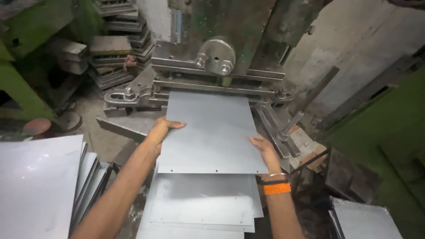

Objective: Operating a stamping machine to process metal sheets by feeding them into the press.

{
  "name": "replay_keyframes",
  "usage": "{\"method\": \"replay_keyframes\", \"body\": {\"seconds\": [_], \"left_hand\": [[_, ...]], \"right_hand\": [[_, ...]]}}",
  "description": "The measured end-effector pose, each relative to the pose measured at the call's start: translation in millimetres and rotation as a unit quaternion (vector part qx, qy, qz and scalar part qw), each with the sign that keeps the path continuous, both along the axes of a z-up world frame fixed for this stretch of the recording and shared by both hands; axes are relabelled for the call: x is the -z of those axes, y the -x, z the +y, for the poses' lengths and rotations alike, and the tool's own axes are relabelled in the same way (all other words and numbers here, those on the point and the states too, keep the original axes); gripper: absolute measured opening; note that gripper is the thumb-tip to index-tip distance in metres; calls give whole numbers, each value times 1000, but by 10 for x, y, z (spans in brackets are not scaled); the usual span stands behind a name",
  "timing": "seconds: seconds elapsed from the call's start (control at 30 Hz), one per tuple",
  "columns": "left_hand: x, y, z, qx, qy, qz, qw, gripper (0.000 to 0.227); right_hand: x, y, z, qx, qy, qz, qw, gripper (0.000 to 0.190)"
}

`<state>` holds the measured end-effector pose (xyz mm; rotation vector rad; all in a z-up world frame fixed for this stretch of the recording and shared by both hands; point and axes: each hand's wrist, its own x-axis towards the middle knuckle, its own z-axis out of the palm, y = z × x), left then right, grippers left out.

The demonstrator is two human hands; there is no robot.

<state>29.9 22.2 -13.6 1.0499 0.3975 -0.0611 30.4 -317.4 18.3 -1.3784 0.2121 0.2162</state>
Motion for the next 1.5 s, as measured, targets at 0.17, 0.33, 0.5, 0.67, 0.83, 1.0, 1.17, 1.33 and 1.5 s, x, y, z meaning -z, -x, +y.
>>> {"method": "replay_keyframes", "body": {"seconds": [0.17, 0.33, 0.5, 0.67, 0.83, 1.0, 1.17, 1.33, 1.5], "left_hand": [[-188, 83, -95, -21, -57, 14, 998, 75], [-152, 53, -183, -46, -77, 15, 996, 71], [-65, 22, -243, -55, -105, 0, 993, 71], [-105, 1, -267, -73, -91, -5, 993, 69], [-43, -14, -297, -84, -91, 0, 992, 67], [-193, 79, -359, -78, -121, 7, 990, 72], [-153, 98, -343, -75, -120, -12, 990, 71], [-129, 130, -364, -85, -96, -45, 991, 76], [133, -104, -295, -53, -88, -39, 994, 75]], "right_hand": [[550, -334, -230, -5, 69, -144, 987, 26], [1073, -772, -608, -44, 167, -219, 960, 30], [1244, -1188, -839, 54, -146, 103, 982, 29], [993, -846, -656, 31, -57, 3, 998, 21], [1378, -1105, -861, -23, 6, -92, 995, 28], [1223, -1087, -781, 23, -46, 12, 999, 27], [1192, -964, -749, 3, -5, -21, 1000, 26], [1223, -875, -728, 21, -72, 33, 997, 35], [595, -490, -388, -23, -50, 6, 998, 41]]}}
